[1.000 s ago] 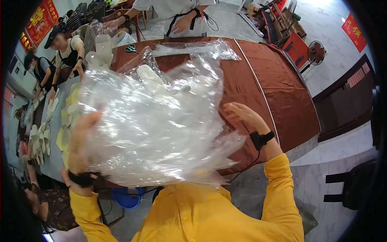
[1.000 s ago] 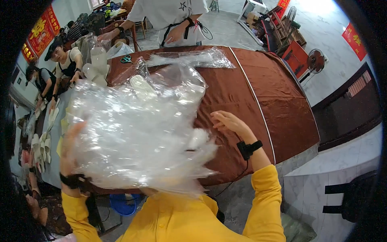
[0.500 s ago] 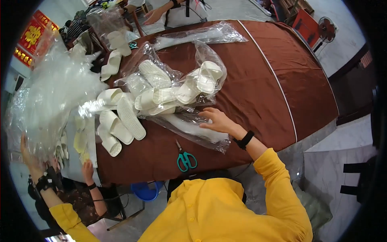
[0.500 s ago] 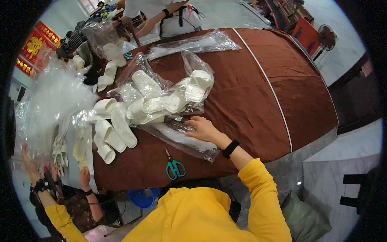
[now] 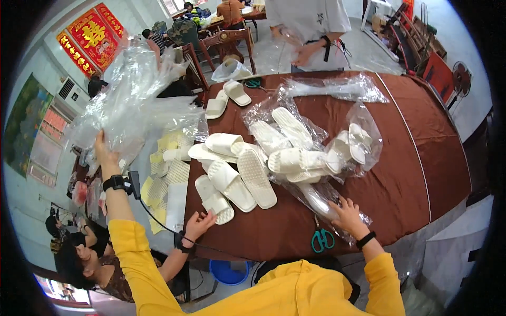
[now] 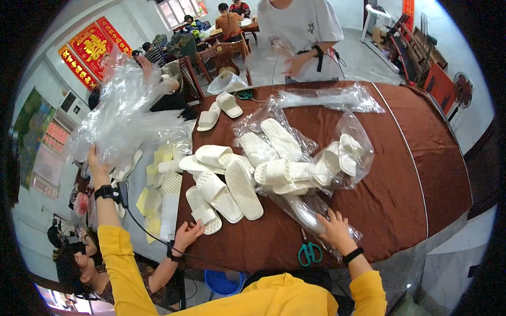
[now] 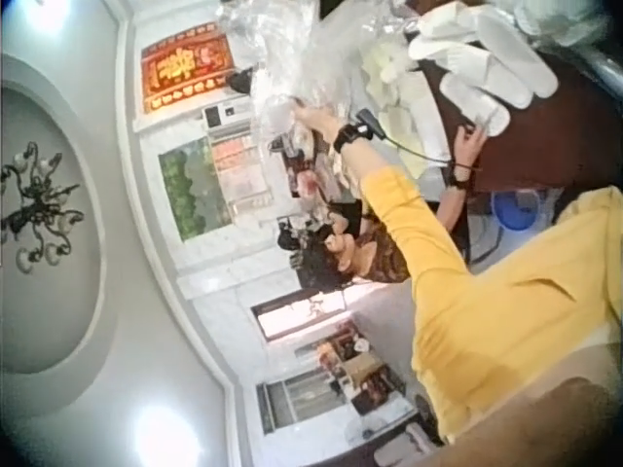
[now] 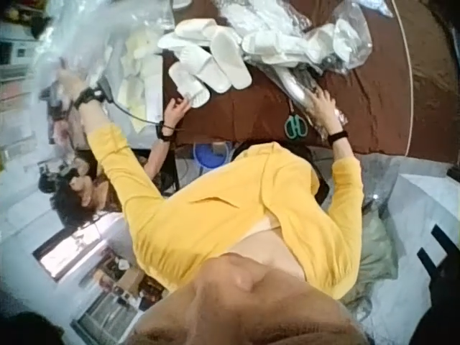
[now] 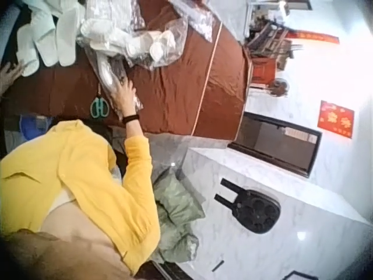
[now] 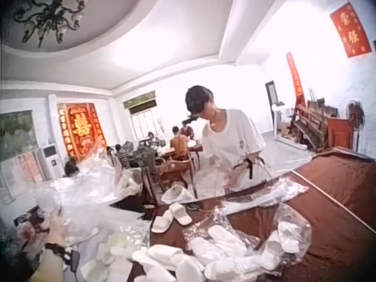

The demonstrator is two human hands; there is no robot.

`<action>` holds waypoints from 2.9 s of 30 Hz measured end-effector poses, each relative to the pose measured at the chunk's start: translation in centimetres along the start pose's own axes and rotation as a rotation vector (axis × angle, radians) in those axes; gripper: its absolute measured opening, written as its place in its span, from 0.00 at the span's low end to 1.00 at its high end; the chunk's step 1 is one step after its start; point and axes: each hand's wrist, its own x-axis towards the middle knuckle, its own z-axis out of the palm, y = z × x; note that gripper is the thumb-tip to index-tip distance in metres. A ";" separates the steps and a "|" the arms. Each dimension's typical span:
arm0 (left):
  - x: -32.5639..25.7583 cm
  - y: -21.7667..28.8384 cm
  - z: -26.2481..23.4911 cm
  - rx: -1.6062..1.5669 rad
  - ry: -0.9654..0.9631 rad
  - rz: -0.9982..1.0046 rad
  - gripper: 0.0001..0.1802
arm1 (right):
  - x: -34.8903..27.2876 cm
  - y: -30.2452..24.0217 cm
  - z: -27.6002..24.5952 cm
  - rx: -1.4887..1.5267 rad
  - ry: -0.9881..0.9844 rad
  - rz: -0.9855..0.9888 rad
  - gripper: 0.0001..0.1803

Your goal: Checking, sorting, and packaging white slippers on a large assembly table.

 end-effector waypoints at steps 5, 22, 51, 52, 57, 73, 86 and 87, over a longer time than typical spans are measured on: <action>7.3 -0.2 -2.7 -0.075 -0.092 0.016 0.18 | 0.0 -3.1 1.7 -0.059 0.063 0.030 0.47; 25.4 -17.5 -20.4 0.264 0.057 -0.343 0.27 | 0.4 -5.5 0.7 -0.005 0.036 0.192 0.49; -33.5 -33.4 3.2 0.766 -0.720 0.025 0.35 | -3.5 -6.8 1.8 0.073 0.018 -0.485 0.41; -33.5 -34.4 5.7 0.795 -0.601 0.110 0.36 | -3.9 -5.5 2.3 -0.003 -0.008 -0.494 0.42; -32.9 -33.2 12.9 0.617 -0.464 -0.167 0.27 | -5.8 1.0 0.7 -0.036 0.081 -0.339 0.39; -32.2 -16.3 6.8 0.280 -0.672 -0.339 0.26 | -1.0 -1.6 -3.7 1.663 -0.312 0.276 0.30; -38.9 -22.0 -11.2 0.554 -0.591 -0.169 0.21 | 1.6 -10.0 2.1 1.117 -0.086 -0.220 0.37; -38.8 -22.2 -11.4 0.620 -0.626 -0.115 0.19 | 2.0 -9.8 2.9 0.943 0.056 -0.323 0.34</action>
